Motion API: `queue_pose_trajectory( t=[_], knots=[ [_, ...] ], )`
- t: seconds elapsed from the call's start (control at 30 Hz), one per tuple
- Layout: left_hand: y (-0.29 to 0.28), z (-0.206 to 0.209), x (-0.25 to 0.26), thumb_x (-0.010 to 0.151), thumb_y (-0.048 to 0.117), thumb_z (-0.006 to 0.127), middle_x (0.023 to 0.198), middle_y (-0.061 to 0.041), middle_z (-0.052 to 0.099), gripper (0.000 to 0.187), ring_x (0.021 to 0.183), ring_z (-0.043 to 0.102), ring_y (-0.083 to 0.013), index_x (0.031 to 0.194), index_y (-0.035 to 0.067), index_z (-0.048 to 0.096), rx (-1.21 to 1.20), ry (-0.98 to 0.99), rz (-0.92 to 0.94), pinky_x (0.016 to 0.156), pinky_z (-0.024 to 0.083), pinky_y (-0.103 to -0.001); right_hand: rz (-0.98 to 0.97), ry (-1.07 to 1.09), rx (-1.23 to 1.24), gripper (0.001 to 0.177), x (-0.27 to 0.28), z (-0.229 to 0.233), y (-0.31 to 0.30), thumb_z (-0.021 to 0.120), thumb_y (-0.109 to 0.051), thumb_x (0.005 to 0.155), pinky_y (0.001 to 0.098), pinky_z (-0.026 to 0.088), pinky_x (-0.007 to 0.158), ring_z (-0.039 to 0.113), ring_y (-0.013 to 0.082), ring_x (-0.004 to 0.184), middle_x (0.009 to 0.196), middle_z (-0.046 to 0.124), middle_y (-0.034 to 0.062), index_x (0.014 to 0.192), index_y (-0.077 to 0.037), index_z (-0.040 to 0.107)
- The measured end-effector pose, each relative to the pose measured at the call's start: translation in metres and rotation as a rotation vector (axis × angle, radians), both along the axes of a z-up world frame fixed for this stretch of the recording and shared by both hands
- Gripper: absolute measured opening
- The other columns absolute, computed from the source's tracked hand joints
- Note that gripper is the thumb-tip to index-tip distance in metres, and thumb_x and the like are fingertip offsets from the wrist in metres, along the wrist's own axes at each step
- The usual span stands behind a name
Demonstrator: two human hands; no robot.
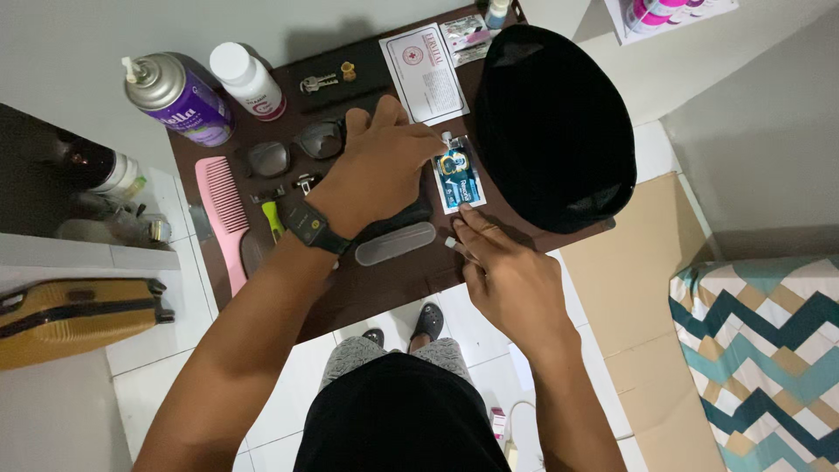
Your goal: The person picks up electronics and small items from the floor by hand, places them onto a dresser, and then sweeps the floor with a broom.
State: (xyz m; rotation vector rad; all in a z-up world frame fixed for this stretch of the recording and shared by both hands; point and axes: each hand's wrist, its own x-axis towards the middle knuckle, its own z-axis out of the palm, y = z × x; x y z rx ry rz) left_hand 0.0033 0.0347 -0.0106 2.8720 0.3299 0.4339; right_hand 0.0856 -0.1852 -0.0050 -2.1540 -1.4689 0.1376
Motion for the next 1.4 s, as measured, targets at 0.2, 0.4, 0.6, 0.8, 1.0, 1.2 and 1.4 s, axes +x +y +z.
queue_pose_trajectory(
  t=[0.2,0.4,0.6,0.8,1.0,1.2,1.4],
  knots=[
    [-0.003,0.002,-0.001,0.082,0.005,0.067,0.110,0.007,0.075,0.034,0.104,0.051,-0.0230,0.111,0.019,0.079,0.000,0.017,0.043,0.085,0.031,-0.047,0.018,0.025,-0.005,0.040,0.001,0.003,0.000,0.070,-0.006,0.080,0.0322,0.060,0.070,0.076,0.0197,0.090,0.134,0.070,0.0009,0.119,-0.010,0.076],
    [-0.004,0.006,-0.001,0.085,0.007,0.066,0.103,0.005,0.074,0.028,0.104,0.050,-0.0246,0.107,0.019,0.079,-0.020,0.068,0.078,0.082,0.030,-0.048,0.023,0.008,0.014,0.040,0.002,0.003,0.000,0.069,-0.006,0.080,0.0324,0.060,0.071,0.075,0.0207,0.095,0.134,0.069,0.0012,0.120,-0.010,0.076],
    [-0.005,0.003,-0.006,0.083,0.007,0.067,0.101,0.007,0.073,0.027,0.102,0.049,-0.0246,0.104,0.019,0.079,0.013,-0.008,0.097,0.083,0.030,-0.048,0.053,0.026,0.028,0.039,0.004,0.000,-0.002,0.070,-0.006,0.081,0.0321,0.060,0.073,0.075,0.0206,0.098,0.136,0.068,0.0027,0.119,-0.009,0.075],
    [-0.008,0.002,-0.005,0.084,0.007,0.067,0.103,0.007,0.073,0.027,0.101,0.049,-0.0239,0.104,0.019,0.079,0.010,0.002,0.115,0.082,0.030,-0.049,0.049,-0.011,0.067,0.038,0.005,0.000,-0.004,0.071,-0.004,0.080,0.0338,0.060,0.076,0.074,0.0240,0.103,0.134,0.069,0.0053,0.118,-0.007,0.076],
    [-0.010,0.003,-0.008,0.087,0.008,0.067,0.102,0.009,0.072,0.026,0.102,0.049,-0.0233,0.105,0.020,0.080,-0.017,-0.045,0.142,0.085,0.030,-0.048,0.055,0.000,0.077,0.040,0.007,0.001,-0.003,0.072,-0.003,0.080,0.0340,0.060,0.081,0.073,0.0244,0.106,0.135,0.068,0.0067,0.119,-0.007,0.075],
    [-0.010,0.006,-0.014,0.090,0.006,0.069,0.104,0.010,0.072,0.026,0.105,0.049,-0.0222,0.110,0.019,0.078,0.025,-0.127,0.166,0.090,0.030,-0.047,0.060,0.072,0.118,0.039,0.008,0.004,-0.005,0.073,-0.002,0.081,0.0359,0.059,0.083,0.072,0.0273,0.108,0.134,0.068,0.0088,0.121,-0.005,0.074],
    [-0.023,0.032,-0.037,0.092,0.008,0.069,0.111,0.008,0.073,0.024,0.105,0.052,-0.0223,0.113,0.018,0.076,-0.123,-0.244,0.154,0.089,0.030,-0.045,-0.017,0.559,0.263,0.013,0.004,0.002,-0.007,0.067,-0.005,0.092,0.0299,0.064,0.057,0.077,0.0218,0.072,0.099,0.073,0.0149,0.102,0.003,0.070]
  ],
)
